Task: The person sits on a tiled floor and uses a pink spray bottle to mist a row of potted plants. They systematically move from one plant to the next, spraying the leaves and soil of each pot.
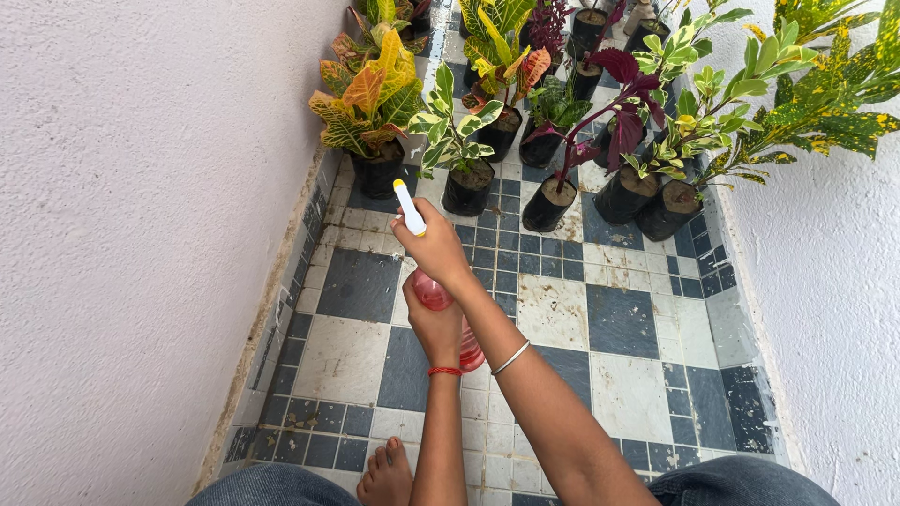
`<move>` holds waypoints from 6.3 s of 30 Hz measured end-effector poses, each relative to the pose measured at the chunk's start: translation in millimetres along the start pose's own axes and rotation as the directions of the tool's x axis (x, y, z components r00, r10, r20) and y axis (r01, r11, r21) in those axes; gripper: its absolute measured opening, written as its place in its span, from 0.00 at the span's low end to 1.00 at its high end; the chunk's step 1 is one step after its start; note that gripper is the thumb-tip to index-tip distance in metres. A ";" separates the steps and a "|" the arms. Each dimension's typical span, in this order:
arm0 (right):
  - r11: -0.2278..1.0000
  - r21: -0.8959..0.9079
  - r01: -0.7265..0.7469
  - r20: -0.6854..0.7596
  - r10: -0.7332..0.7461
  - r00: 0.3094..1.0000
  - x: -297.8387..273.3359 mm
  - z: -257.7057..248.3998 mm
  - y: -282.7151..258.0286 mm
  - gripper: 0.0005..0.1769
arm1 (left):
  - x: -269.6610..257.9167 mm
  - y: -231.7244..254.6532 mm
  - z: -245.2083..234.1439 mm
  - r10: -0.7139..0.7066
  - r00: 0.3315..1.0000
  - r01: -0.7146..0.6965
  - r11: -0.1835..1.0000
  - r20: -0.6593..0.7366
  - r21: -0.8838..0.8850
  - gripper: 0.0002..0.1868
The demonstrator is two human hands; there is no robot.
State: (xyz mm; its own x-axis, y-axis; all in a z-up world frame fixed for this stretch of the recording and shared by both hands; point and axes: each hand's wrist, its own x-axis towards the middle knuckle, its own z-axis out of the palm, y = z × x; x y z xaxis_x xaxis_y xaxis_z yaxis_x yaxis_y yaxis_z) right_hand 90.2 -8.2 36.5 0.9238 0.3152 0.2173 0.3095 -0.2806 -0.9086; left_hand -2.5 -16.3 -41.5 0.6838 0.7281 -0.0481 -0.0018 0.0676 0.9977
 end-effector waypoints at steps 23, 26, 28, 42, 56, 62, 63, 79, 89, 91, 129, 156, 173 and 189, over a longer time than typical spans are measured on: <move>0.975 0.211 0.073 -0.218 -0.026 0.976 -11.0 -42.9 42.0 0.12 | -17.2 17.5 15.1 0.015 0.982 -0.037 0.993 0.187 0.115 0.36; 0.980 0.166 0.114 -0.257 -0.069 0.964 -15.7 -53.8 48.0 0.11 | -25.1 16.6 19.4 -0.010 0.972 -0.013 0.995 0.236 0.095 0.35; 0.987 0.152 0.045 -0.245 -0.006 0.969 -19.8 -57.4 49.0 0.10 | -27.8 15.3 20.4 -0.022 0.970 -0.008 0.992 0.241 0.123 0.36; 0.992 0.128 0.005 -0.257 0.028 0.966 -25.7 -53.8 62.3 0.13 | -29.3 -7.5 23.4 -0.047 0.968 0.016 0.992 0.248 0.129 0.37; 0.998 0.035 -0.043 -0.346 0.052 0.937 -30.7 -54.7 69.2 0.14 | -32.0 -21.2 27.4 -0.067 0.968 0.017 0.979 0.242 0.205 0.37; 0.991 0.035 -0.130 -0.353 0.134 0.926 -31.6 -55.7 73.6 0.13 | -31.2 -24.0 27.9 -0.047 0.966 -0.007 0.978 0.255 0.209 0.35; 0.989 0.033 -0.146 -0.361 0.148 0.921 -31.8 -56.7 74.2 0.13 | -31.4 -24.4 27.8 -0.052 0.964 -0.005 0.978 0.262 0.210 0.35; 0.986 0.038 -0.163 -0.325 0.167 0.931 -31.0 -58.7 87.8 0.14 | -35.3 -33.2 31.5 -0.093 0.962 0.034 0.973 0.255 0.228 0.33; 0.979 0.111 -0.169 -0.296 0.194 0.935 -31.1 -57.5 98.9 0.14 | -39.2 -30.3 32.6 -0.154 0.960 0.083 0.954 0.233 0.288 0.33; 0.982 0.132 -0.138 -0.264 0.169 0.950 -30.4 -56.8 102.5 0.14 | -40.2 -30.6 32.8 -0.144 0.965 0.083 0.961 0.221 0.265 0.33; 0.961 0.275 -0.037 -0.592 0.200 0.781 -69.2 -149.7 87.1 0.09 | -68.1 27.6 53.6 0.018 0.791 -0.209 0.947 0.611 0.242 0.36; 0.982 0.185 0.031 -0.691 0.108 0.714 -69.2 -162.3 61.9 0.10 | -69.3 38.4 67.0 0.044 0.742 -0.201 0.967 0.669 0.160 0.36; 0.991 0.134 0.000 -0.792 0.107 0.600 -89.0 -223.4 46.4 0.09 | -97.7 72.9 93.5 0.103 0.639 -0.280 0.954 0.762 0.106 0.37; 0.979 0.203 -0.027 -0.755 0.174 0.632 -94.0 -210.6 103.7 0.13 | -95.5 35.5 90.3 0.024 0.653 -0.261 0.945 0.757 0.196 0.39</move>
State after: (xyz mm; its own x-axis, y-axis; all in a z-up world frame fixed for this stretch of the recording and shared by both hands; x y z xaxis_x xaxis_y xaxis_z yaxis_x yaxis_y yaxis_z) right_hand 82.9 -257.8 -3.0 0.8078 -0.5345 0.2487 0.2320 -0.0996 -0.9676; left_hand -2.0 -145.0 2.8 0.9989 -0.0387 0.0281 -0.0372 -0.2593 0.9651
